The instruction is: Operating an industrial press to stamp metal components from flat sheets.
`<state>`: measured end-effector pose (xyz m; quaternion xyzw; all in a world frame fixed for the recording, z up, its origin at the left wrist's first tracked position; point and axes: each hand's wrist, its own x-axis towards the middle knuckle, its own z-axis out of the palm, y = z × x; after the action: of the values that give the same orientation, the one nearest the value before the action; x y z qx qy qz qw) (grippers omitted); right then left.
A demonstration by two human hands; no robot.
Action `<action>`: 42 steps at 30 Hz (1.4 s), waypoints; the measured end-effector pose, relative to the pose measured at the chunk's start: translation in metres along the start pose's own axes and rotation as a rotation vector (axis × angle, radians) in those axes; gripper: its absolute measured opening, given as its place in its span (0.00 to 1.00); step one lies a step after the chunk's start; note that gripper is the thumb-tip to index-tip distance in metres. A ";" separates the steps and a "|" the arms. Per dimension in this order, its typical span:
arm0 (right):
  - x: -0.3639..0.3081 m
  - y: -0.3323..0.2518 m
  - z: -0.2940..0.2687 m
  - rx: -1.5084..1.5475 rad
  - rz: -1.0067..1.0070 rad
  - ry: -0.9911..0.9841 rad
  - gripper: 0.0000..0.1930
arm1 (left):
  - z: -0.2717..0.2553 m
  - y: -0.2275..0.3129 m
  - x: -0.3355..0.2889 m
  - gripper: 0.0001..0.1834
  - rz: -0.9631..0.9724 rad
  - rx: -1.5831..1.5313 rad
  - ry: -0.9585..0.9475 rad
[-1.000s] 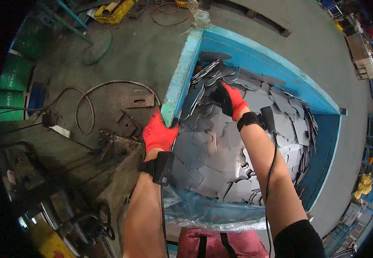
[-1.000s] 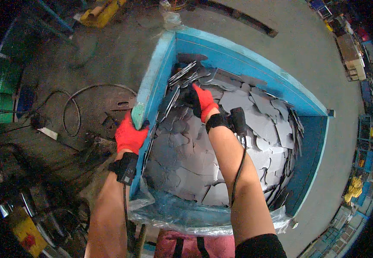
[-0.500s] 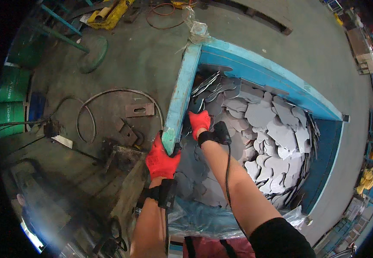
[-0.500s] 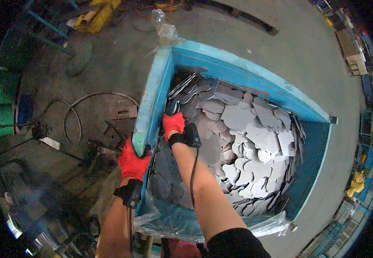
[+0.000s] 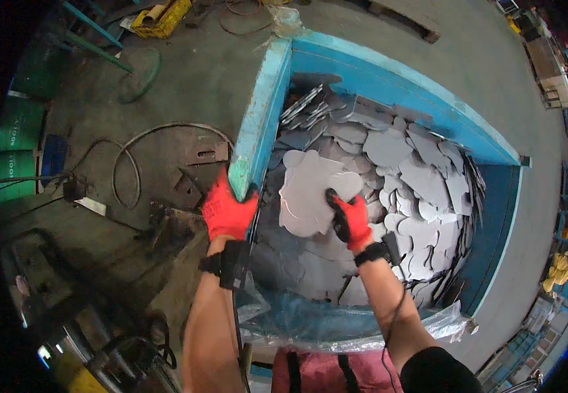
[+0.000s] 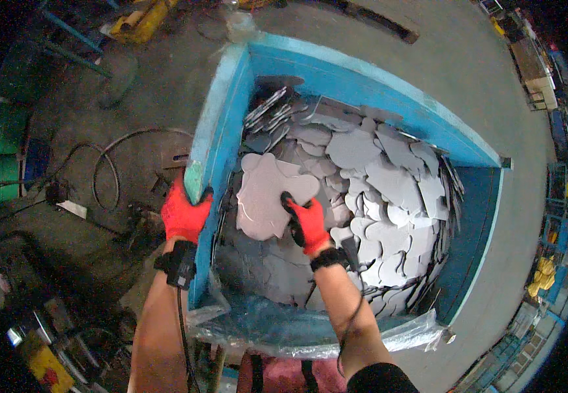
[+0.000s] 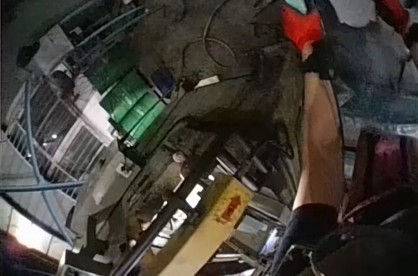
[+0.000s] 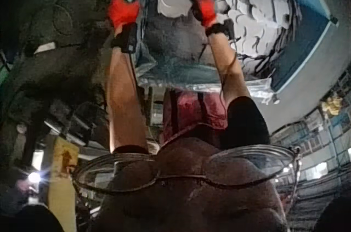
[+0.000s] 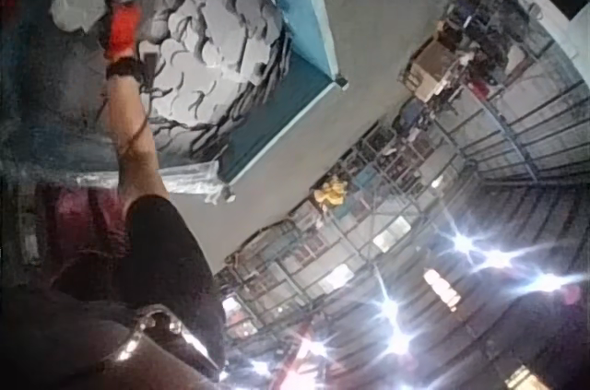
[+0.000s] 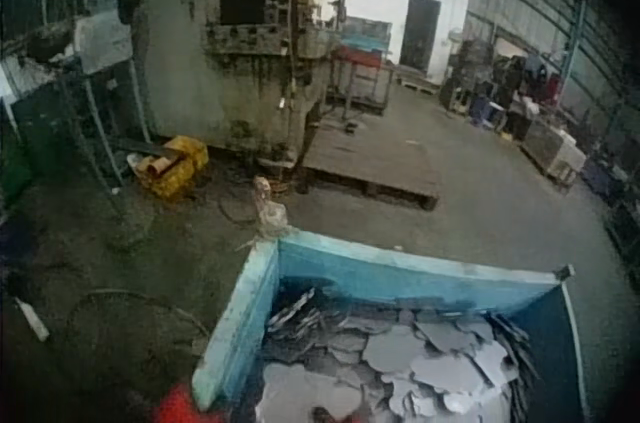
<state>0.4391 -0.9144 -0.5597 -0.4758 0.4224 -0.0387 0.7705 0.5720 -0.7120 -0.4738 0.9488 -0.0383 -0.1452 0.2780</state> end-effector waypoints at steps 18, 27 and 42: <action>0.072 -0.024 0.035 -0.130 -0.275 -0.306 0.17 | -0.035 -0.068 -0.090 0.14 -0.050 -1.014 0.110; 0.158 -0.020 0.067 -0.763 0.047 -0.126 0.28 | -0.001 -0.071 -0.096 0.18 -0.216 -1.236 0.188; 0.191 -0.019 0.076 -0.850 -0.078 0.186 0.32 | 0.007 -0.096 -0.104 0.32 -0.187 -0.758 0.196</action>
<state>0.6202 -0.9597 -0.6482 -0.7606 0.4501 0.0668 0.4630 0.4694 -0.6188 -0.5046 0.7877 0.1311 -0.0823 0.5963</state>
